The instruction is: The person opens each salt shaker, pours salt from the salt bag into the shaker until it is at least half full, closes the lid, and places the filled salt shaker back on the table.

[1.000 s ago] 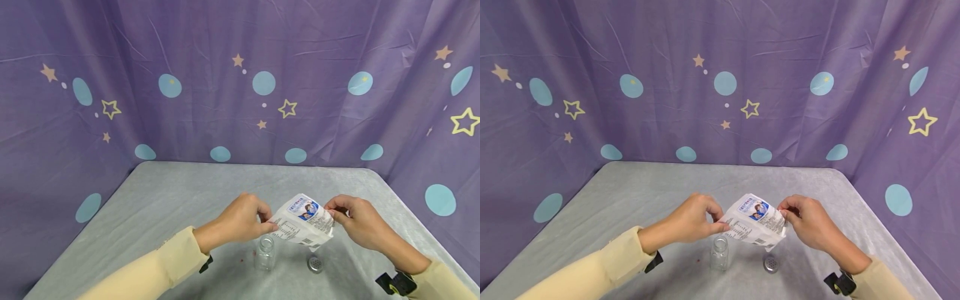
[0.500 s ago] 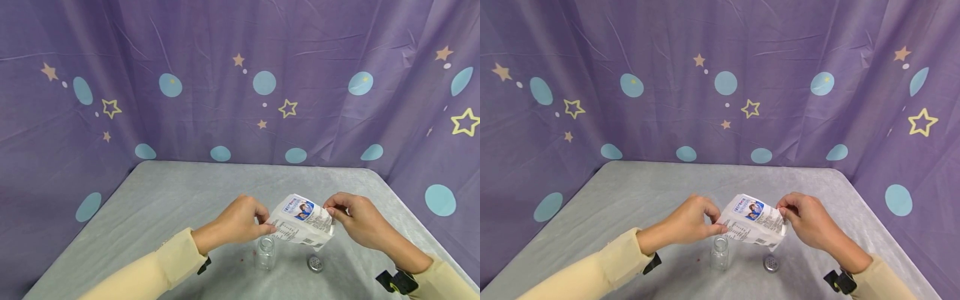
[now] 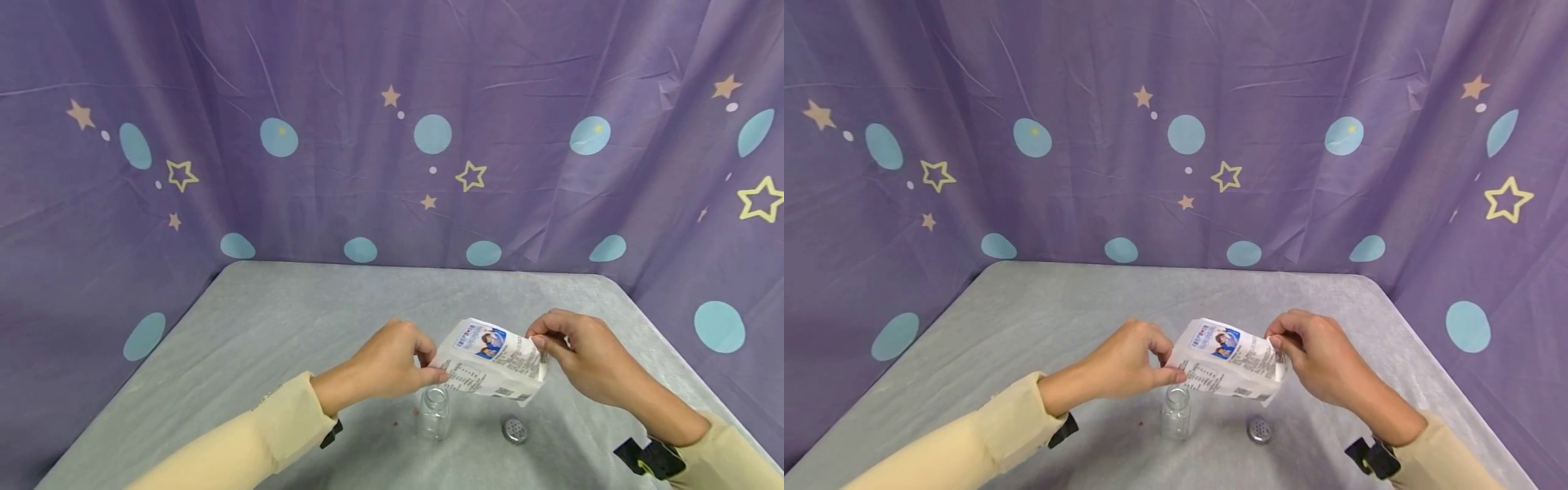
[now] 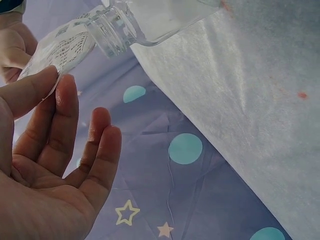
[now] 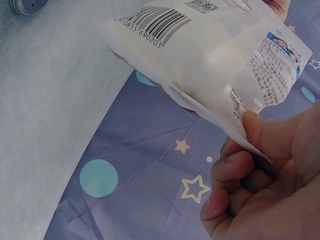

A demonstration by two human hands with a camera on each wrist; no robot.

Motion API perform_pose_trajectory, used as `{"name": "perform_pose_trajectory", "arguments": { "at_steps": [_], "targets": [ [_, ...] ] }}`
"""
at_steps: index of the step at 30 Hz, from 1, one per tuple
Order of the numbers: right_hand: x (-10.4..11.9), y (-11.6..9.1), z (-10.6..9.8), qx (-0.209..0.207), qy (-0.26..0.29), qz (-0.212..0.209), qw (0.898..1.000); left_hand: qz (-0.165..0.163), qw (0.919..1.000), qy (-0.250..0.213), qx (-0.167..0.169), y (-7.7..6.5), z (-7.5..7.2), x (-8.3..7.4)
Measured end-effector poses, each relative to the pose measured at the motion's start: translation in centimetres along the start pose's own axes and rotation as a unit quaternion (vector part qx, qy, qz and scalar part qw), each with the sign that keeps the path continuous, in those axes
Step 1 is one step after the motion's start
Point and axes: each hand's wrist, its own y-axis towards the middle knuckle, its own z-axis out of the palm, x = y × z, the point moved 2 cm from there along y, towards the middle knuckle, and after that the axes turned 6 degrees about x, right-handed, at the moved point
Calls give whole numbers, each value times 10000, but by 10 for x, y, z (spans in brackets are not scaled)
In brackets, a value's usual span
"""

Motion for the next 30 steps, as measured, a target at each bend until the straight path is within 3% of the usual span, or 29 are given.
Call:
{"name": "perform_pose_trajectory", "arguments": {
  "at_steps": [11,30],
  "targets": [
    [6,1,-3,-212,-18,-473,9987,-202,9997,-69,84,1,1,2],
    [14,3,-11,-193,-95,-731,9971,-283,9993,-181,170,2,2,5]
  ]
}}
